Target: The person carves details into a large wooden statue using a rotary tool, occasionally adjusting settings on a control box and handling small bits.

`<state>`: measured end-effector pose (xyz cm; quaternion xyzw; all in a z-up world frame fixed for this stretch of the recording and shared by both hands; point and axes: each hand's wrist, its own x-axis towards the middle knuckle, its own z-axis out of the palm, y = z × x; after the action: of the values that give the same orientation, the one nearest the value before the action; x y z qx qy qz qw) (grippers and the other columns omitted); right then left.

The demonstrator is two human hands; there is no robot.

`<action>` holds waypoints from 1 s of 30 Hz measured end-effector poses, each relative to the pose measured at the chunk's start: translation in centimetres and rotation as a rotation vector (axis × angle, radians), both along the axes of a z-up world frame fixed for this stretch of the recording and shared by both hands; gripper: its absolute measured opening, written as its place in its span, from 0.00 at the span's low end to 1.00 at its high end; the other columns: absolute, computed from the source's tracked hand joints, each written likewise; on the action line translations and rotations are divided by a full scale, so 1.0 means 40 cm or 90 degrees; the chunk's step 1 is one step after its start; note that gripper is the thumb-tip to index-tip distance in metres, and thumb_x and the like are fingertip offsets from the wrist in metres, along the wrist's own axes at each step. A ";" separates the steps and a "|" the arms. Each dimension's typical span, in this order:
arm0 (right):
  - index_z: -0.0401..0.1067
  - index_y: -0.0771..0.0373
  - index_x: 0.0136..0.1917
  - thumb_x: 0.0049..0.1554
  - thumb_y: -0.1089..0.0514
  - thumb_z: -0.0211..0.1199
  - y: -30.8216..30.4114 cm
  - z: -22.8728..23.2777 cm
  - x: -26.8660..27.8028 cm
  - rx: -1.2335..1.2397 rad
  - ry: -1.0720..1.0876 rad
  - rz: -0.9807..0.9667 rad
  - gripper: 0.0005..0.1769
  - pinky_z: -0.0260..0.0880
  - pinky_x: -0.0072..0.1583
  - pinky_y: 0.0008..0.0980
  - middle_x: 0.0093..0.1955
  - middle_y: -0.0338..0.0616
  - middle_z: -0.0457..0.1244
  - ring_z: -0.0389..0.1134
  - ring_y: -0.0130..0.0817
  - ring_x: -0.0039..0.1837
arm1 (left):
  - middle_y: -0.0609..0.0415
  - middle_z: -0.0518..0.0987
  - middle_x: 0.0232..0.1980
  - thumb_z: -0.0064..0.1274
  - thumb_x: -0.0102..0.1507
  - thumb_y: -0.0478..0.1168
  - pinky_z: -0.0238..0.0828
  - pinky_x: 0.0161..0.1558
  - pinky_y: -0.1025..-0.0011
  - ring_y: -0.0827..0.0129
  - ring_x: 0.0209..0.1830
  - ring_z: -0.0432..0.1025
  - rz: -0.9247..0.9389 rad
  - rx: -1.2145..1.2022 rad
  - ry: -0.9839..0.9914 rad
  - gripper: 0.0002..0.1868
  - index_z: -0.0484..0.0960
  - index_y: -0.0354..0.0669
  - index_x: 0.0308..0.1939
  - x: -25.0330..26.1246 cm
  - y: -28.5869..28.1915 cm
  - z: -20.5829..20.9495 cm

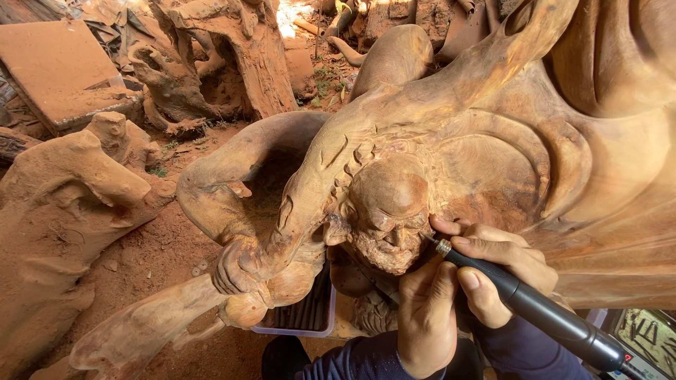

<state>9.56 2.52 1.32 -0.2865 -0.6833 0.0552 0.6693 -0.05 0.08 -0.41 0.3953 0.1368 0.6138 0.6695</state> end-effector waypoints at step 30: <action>0.72 0.69 0.48 0.58 0.55 0.56 -0.005 -0.026 0.000 0.000 0.036 -0.037 0.14 0.79 0.52 0.27 0.46 0.61 0.69 0.79 0.53 0.54 | 0.59 0.76 0.40 0.41 0.74 0.45 0.67 0.51 0.73 0.75 0.44 0.69 0.029 0.024 0.080 0.15 0.77 0.41 0.39 -0.007 0.000 -0.001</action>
<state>9.58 2.33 0.26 -0.3044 -0.6556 0.0436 0.6896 -0.34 0.09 -0.46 0.4425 0.1762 0.6054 0.6377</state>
